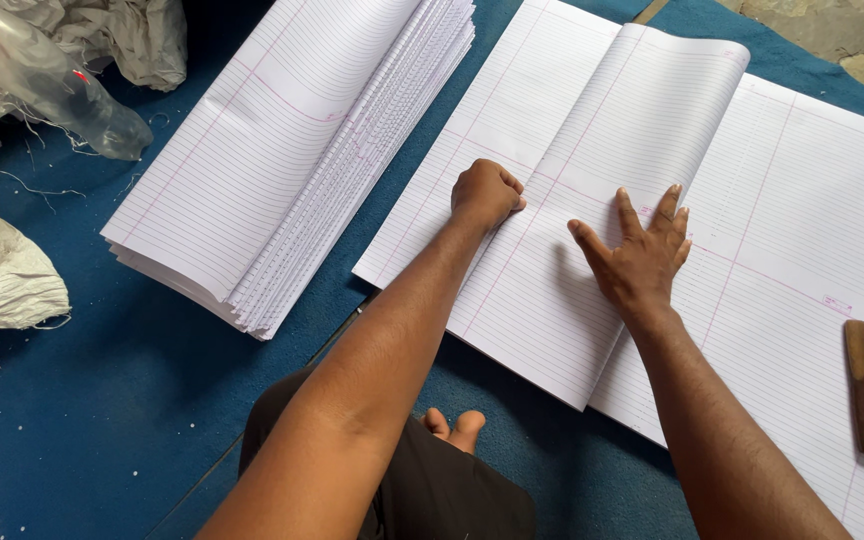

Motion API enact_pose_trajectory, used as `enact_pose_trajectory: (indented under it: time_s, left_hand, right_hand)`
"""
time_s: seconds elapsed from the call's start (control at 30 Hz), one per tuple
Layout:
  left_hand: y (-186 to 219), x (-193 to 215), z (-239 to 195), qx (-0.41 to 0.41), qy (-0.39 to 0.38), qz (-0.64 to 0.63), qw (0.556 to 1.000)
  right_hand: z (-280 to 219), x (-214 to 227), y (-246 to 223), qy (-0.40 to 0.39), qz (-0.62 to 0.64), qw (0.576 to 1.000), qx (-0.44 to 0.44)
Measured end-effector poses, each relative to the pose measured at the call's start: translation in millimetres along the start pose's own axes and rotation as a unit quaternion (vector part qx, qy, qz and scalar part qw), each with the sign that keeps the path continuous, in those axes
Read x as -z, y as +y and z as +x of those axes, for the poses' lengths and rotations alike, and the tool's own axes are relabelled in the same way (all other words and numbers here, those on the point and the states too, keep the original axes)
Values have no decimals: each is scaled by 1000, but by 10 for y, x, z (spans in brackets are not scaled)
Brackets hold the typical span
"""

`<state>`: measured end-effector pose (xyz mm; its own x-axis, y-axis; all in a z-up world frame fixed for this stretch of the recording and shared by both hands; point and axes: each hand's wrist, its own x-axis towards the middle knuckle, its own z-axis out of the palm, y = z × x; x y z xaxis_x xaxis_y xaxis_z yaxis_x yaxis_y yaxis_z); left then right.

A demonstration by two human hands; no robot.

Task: The person sits on the floor and repeatedly folds a large sheet of lined paper in half. They use a small wooden tool to press and flatten the crease, then flip the paper to repeat the process on the other side.

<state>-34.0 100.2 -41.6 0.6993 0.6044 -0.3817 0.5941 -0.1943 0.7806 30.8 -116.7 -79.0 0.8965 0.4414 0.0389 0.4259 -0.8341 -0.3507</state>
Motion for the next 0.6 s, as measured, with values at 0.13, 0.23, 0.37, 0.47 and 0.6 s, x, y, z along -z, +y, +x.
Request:
enact_pose_trajectory:
  time_s: [0.13, 0.23, 0.37, 0.47, 0.6]
  left_hand:
    - [-3, -1, 47, -5, -4, 12, 1000]
    - [-17, -19, 88, 10, -19, -15, 1000]
    - [-21, -80, 118, -7, 9, 35, 999]
    - [-2, -94, 132, -9, 14, 61, 998]
    - [39, -118, 50, -36, 36, 112, 992]
  right_hand:
    - [40, -57, 34, -1, -35, 999, 9]
    - [68, -78, 40, -9, -70, 998, 6]
    - [62, -71, 6, -19, -99, 995, 7]
    - [74, -46, -17, -42, -109, 993, 2]
    - [60, -47, -10, -55, -124, 991, 10]
